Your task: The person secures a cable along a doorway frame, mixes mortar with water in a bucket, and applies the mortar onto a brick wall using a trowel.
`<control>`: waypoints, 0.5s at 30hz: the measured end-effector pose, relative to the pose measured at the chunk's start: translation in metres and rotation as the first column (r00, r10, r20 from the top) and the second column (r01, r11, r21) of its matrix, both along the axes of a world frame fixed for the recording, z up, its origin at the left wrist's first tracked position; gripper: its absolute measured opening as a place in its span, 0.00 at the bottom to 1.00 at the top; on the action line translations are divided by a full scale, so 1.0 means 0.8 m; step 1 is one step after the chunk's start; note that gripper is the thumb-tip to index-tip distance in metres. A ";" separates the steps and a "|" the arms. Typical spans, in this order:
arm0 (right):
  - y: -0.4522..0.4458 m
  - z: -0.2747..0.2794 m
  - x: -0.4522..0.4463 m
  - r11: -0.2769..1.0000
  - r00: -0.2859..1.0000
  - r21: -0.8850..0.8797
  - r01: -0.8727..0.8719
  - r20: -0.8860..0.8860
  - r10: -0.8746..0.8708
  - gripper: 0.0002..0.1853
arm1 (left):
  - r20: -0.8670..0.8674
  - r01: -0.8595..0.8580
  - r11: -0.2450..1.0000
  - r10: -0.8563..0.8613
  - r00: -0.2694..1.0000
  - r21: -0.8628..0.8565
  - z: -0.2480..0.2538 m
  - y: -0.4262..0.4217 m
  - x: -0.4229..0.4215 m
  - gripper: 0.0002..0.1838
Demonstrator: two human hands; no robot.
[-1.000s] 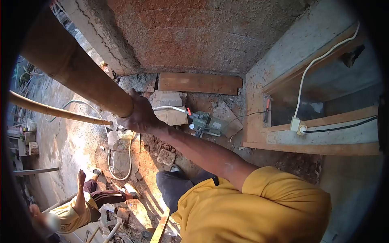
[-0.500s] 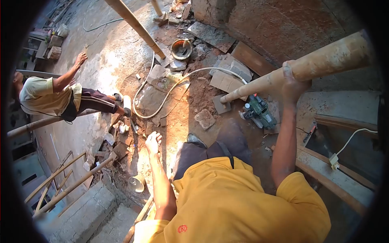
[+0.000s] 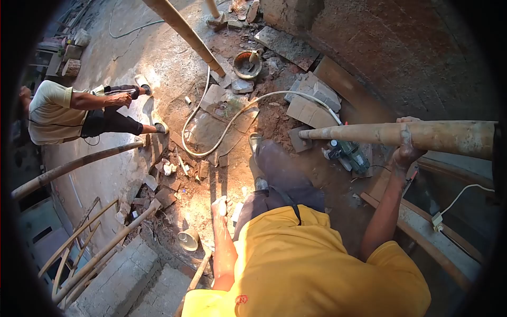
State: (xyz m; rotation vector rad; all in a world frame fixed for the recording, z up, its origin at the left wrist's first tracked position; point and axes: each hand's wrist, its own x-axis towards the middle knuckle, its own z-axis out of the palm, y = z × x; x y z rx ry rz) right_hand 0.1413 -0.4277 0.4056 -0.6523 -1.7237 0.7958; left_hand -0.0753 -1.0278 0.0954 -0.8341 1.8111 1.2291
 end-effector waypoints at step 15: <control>-0.036 0.005 -0.019 0.889 0.972 -0.434 0.147 -0.102 -0.211 0.35 | 0.005 0.578 0.807 -0.583 0.813 0.122 -0.163 0.351 -0.428 0.10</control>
